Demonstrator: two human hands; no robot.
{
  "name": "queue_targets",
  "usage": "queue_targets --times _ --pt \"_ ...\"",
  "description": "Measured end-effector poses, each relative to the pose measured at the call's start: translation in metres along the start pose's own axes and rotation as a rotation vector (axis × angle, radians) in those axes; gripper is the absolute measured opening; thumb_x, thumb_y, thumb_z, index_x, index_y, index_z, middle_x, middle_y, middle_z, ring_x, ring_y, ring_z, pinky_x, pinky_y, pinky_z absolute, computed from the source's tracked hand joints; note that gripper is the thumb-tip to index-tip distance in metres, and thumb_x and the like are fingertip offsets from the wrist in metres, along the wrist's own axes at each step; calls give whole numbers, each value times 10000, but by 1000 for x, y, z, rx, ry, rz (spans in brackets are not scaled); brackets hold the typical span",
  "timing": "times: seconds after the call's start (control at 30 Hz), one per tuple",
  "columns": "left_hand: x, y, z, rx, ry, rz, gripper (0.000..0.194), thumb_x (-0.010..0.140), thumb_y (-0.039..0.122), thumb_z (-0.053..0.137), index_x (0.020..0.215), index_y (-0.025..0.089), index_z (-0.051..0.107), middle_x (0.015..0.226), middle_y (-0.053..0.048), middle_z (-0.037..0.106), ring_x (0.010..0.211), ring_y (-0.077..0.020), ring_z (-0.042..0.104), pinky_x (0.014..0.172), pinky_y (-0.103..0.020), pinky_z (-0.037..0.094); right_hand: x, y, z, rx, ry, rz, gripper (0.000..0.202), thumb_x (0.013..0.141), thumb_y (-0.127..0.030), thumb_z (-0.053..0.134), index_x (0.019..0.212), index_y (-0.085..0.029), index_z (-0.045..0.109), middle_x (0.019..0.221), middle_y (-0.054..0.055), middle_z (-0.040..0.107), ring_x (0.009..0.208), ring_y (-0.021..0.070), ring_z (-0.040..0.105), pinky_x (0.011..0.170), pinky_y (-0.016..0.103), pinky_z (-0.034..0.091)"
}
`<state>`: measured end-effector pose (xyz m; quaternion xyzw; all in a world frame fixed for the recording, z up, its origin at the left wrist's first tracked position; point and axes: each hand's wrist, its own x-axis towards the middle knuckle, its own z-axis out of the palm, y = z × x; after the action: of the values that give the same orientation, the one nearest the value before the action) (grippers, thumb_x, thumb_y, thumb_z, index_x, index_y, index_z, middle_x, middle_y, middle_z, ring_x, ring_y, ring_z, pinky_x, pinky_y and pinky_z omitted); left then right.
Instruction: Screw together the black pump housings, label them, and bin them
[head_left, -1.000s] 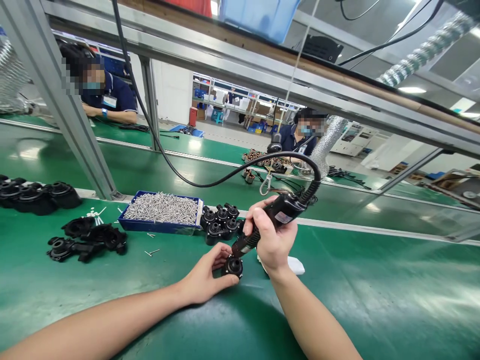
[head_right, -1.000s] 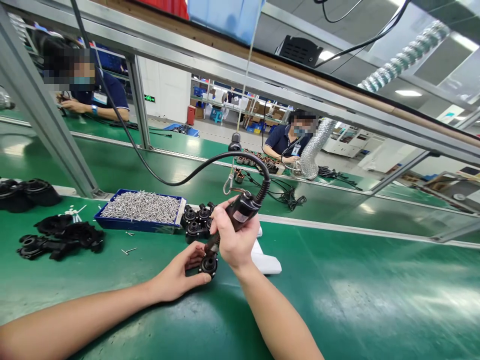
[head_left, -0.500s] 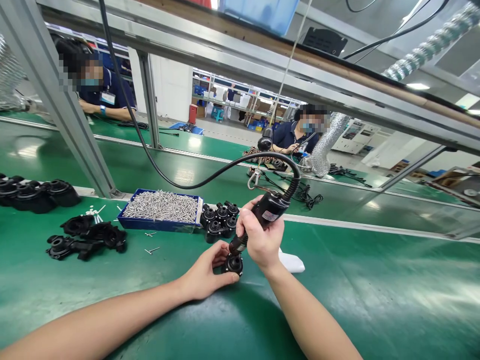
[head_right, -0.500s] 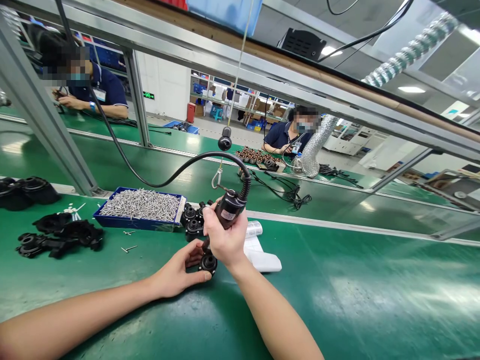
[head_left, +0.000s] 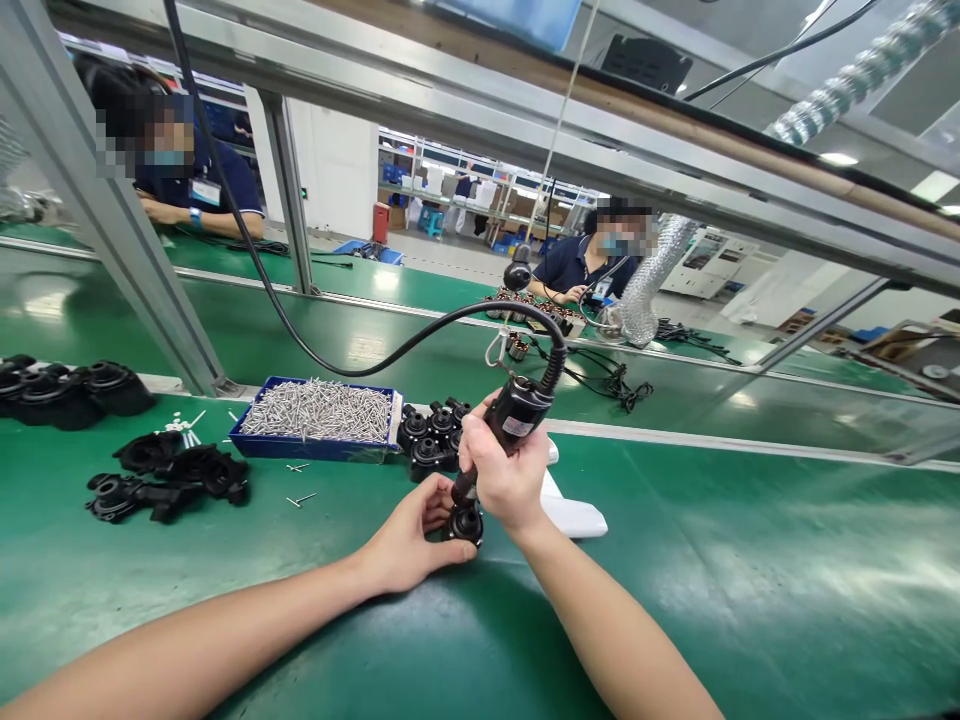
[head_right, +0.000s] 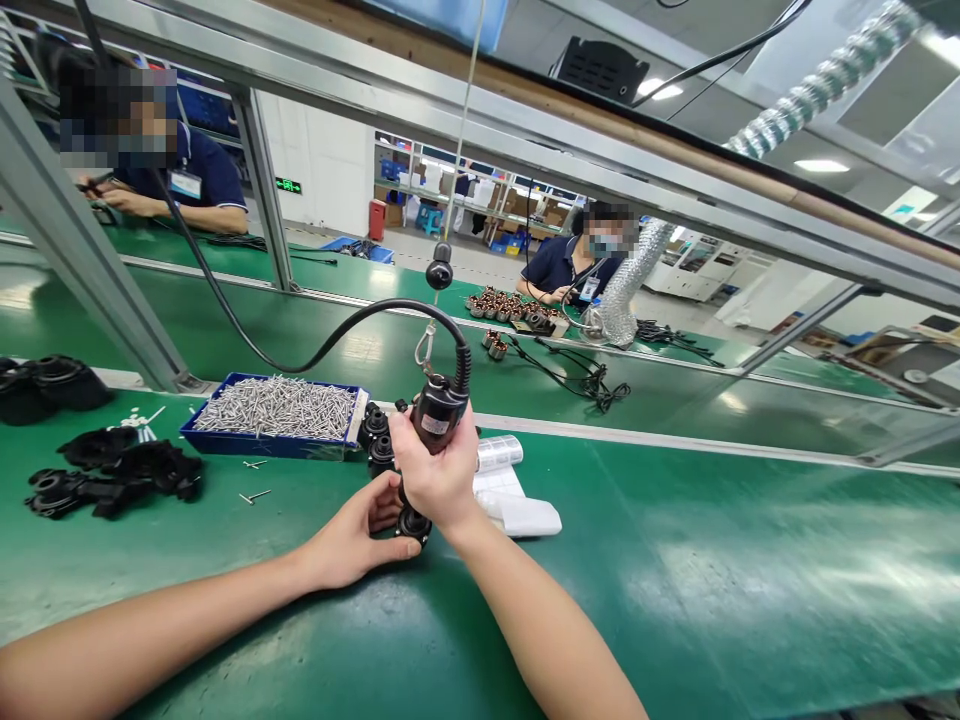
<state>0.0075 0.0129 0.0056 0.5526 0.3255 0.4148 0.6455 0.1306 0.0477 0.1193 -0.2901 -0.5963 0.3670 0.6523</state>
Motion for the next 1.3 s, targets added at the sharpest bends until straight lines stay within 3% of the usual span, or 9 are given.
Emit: queue_targets --times 0.3,0.47,0.7,1.07,1.3 --pt "-1 0 -5 64 -15 42 559 768 376 918 1134 220 526 1127 -68 700 1099 -262 674 1052 -438 504 -1 -7 -4 5 59 -13 297 913 -373 767 979 -229 515 729 -57 626 456 86 540 467 230 481" --pt "2 -2 -9 199 108 140 459 843 394 822 1171 228 548 1145 -70 696 1120 -264 664 1048 -432 525 3 -19 -13 34 117 -78 261 904 -336 768 971 -234 537 720 -49 656 459 101 562 471 242 493" --pt "2 0 -10 281 93 149 358 890 411 741 1132 228 551 1095 -56 684 1069 -255 655 991 -396 530 2 -30 -19 60 26 8 267 886 -336 770 948 -230 533 701 -44 658 430 107 558 440 236 459" --pt "2 3 -10 270 92 165 339 897 408 754 1098 225 552 1044 -36 683 995 -230 663 953 -373 545 -1 -30 -19 46 8 18 275 884 -349 759 945 -235 516 714 -48 648 433 106 557 440 242 473" --pt "5 2 -10 183 110 106 367 837 392 810 1040 225 553 1027 -34 699 1024 -235 677 992 -393 548 -3 -22 -14 22 -25 4 249 919 -358 721 906 -233 506 575 -82 524 392 100 471 416 238 385"
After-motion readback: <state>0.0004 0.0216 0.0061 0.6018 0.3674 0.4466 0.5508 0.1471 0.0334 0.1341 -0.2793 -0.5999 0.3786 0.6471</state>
